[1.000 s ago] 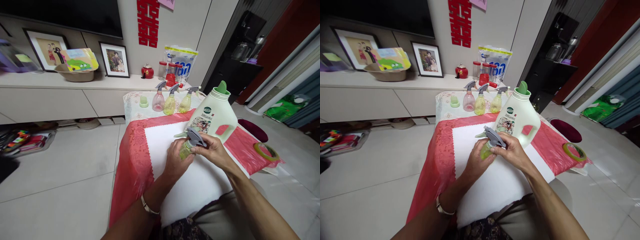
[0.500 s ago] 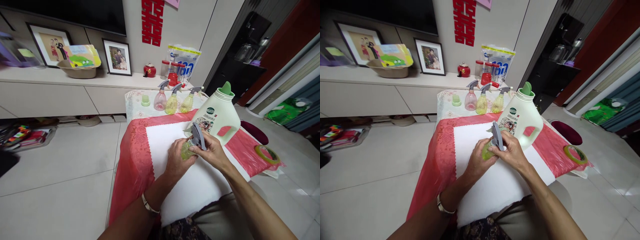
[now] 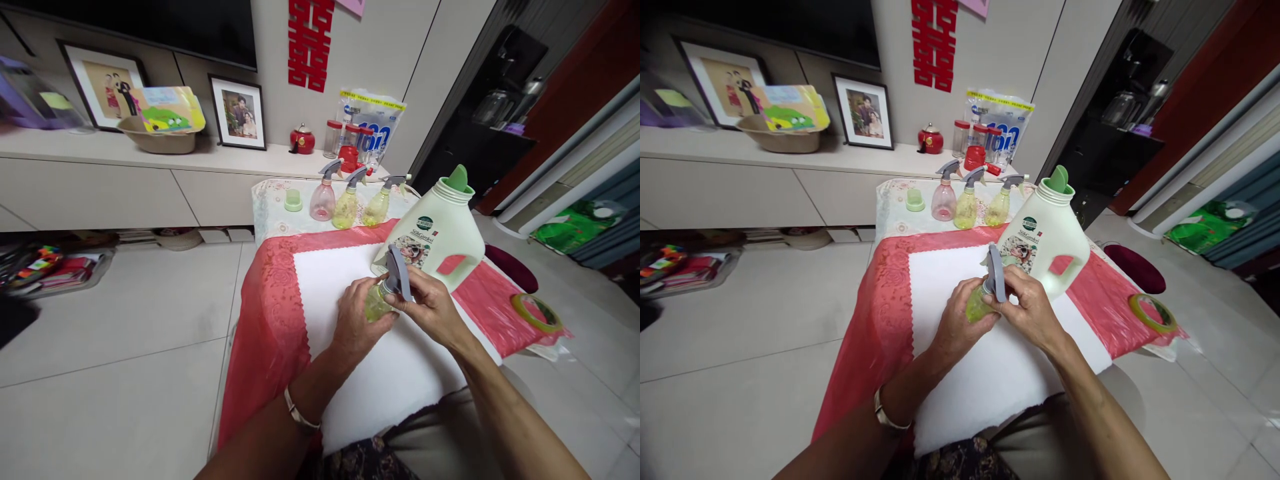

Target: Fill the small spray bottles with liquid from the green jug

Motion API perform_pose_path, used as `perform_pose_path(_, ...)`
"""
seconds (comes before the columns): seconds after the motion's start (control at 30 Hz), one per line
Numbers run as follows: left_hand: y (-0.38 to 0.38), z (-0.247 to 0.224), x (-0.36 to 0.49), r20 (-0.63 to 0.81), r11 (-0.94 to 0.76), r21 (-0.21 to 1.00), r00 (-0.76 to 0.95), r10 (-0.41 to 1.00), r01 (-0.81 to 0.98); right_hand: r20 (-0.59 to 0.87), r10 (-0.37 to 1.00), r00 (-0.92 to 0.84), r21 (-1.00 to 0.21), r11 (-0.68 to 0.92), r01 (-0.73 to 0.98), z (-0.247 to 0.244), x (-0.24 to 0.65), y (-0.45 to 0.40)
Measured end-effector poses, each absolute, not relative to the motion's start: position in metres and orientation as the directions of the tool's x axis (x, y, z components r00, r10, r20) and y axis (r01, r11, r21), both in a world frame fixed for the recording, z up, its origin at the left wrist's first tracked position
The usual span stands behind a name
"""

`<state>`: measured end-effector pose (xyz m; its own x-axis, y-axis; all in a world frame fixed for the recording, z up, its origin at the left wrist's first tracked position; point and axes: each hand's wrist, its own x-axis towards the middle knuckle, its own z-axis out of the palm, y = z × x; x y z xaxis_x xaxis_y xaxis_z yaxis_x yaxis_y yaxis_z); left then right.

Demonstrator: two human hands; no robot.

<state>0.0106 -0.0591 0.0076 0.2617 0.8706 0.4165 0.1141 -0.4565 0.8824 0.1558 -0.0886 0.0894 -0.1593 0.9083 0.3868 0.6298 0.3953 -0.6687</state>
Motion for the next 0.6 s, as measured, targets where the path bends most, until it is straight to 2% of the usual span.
perform_pose_path(0.4,-0.062,0.009,0.009,0.419,-0.456,0.884,0.264,0.869,0.099,0.446,0.893,-0.058,-0.624,0.357,0.695,0.08,0.147,-0.093)
perform_pose_path(0.6,-0.067,0.008,0.01,0.557,-0.588,0.804,0.235,0.796,0.086,0.508,0.861,0.036,-0.57,0.304,0.763,0.075,0.136,-0.096)
